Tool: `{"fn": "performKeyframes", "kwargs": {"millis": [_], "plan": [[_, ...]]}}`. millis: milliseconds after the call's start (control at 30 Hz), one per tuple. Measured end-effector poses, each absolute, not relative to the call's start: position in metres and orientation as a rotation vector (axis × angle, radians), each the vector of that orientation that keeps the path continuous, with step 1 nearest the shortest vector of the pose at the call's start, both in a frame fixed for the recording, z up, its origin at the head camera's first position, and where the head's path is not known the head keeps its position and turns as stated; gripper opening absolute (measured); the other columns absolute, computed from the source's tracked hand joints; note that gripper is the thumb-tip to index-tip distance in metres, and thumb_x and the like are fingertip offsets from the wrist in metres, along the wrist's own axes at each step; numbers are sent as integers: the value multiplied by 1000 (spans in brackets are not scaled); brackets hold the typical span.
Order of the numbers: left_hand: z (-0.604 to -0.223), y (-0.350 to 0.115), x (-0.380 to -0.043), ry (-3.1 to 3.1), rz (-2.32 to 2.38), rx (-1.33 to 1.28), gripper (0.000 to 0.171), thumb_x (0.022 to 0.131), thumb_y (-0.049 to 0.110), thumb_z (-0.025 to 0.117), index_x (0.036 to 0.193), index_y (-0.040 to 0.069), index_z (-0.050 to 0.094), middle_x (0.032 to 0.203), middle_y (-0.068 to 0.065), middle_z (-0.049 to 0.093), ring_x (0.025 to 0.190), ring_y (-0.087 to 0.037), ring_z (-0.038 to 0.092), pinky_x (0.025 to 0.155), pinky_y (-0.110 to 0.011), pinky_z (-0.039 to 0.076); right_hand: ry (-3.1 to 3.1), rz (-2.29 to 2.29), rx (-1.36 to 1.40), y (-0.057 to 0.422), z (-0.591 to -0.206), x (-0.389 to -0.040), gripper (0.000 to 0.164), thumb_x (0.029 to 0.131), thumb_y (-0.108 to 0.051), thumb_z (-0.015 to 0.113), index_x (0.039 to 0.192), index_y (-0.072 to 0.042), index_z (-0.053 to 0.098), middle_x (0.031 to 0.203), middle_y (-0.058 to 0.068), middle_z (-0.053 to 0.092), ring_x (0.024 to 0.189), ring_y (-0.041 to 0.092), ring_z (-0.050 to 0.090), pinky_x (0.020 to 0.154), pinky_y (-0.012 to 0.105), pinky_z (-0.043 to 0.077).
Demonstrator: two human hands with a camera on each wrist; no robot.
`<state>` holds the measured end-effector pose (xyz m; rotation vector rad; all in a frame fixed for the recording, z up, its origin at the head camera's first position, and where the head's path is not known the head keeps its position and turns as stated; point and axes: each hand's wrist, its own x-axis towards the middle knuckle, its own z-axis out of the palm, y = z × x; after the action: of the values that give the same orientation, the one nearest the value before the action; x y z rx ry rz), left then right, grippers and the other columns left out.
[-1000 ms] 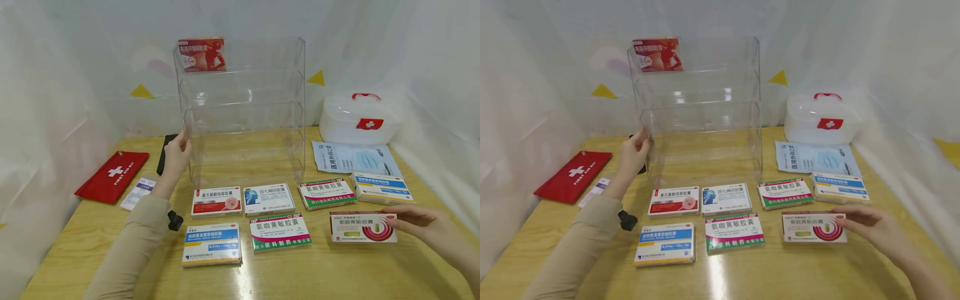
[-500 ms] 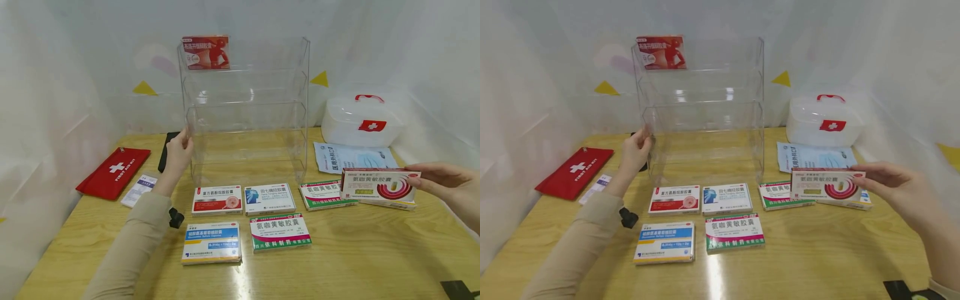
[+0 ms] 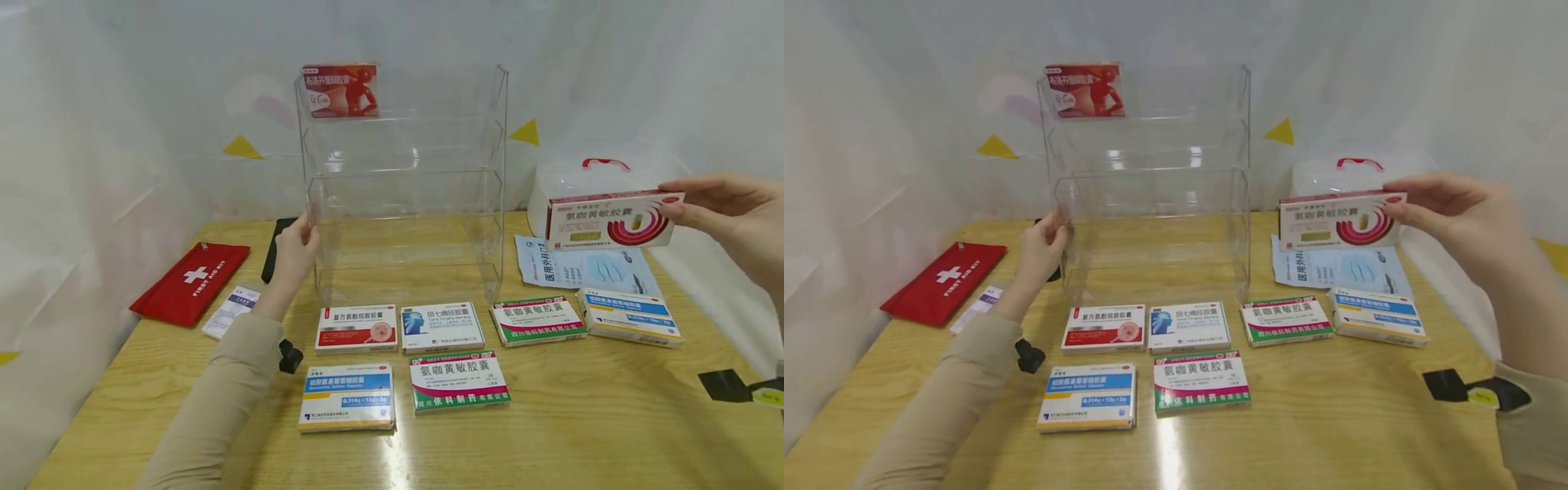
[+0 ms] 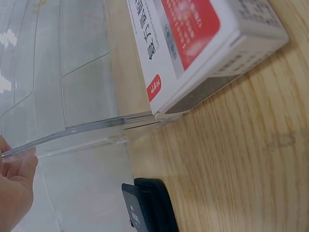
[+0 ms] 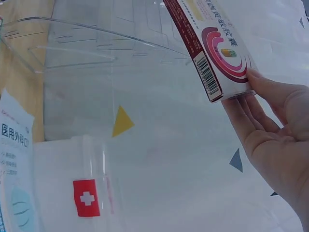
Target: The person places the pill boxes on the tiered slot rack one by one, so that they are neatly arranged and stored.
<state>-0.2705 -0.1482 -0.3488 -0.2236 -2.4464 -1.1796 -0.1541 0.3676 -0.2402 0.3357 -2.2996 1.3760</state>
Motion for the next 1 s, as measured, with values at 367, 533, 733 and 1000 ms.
{"fn": "performKeyframes", "kwargs": {"millis": [367, 533, 733, 1000], "plan": [[-350, -150, -271, -2400, -1160, -274, 44, 93, 4, 48, 137, 6, 49, 109, -24, 67, 55, -19, 50, 44, -18, 33, -2277, 1459, 218, 332, -189, -197, 31, 86, -7, 65, 117, -7, 66, 104, -8, 64, 93, 8, 55, 74, 4, 45], [-350, -150, -271, -2401, -1191, -280, 44, 93, 4, 47, 137, 6, 49, 113, -24, 65, 67, -27, 60, 45, -13, 34, -2217, 1583, 207, 318, -169, -214, 36, 84, -15, 67, 119, -8, 65, 111, -3, 62, 102, 11, 53, 74, 4, 46], [-353, -151, -269, -2422, -1172, -260, 45, 94, 4, 47, 138, 5, 47, 114, -25, 64, 60, -24, 55, 44, -17, 34, -2010, 1913, 290, 298, -150, -238, 44, 75, -11, 75, 117, -1, 65, 107, 4, 64, 103, 18, 56, 76, 10, 49], [-350, -150, -267, -2417, -1167, -260, 44, 93, 4, 47, 137, 3, 48, 106, -27, 66, 58, -25, 53, 45, -18, 34, -1942, 2023, 317, 267, -130, -267, 42, 73, -10, 77, 113, -3, 67, 108, 5, 63, 103, 18, 56, 76, 12, 50]]}}
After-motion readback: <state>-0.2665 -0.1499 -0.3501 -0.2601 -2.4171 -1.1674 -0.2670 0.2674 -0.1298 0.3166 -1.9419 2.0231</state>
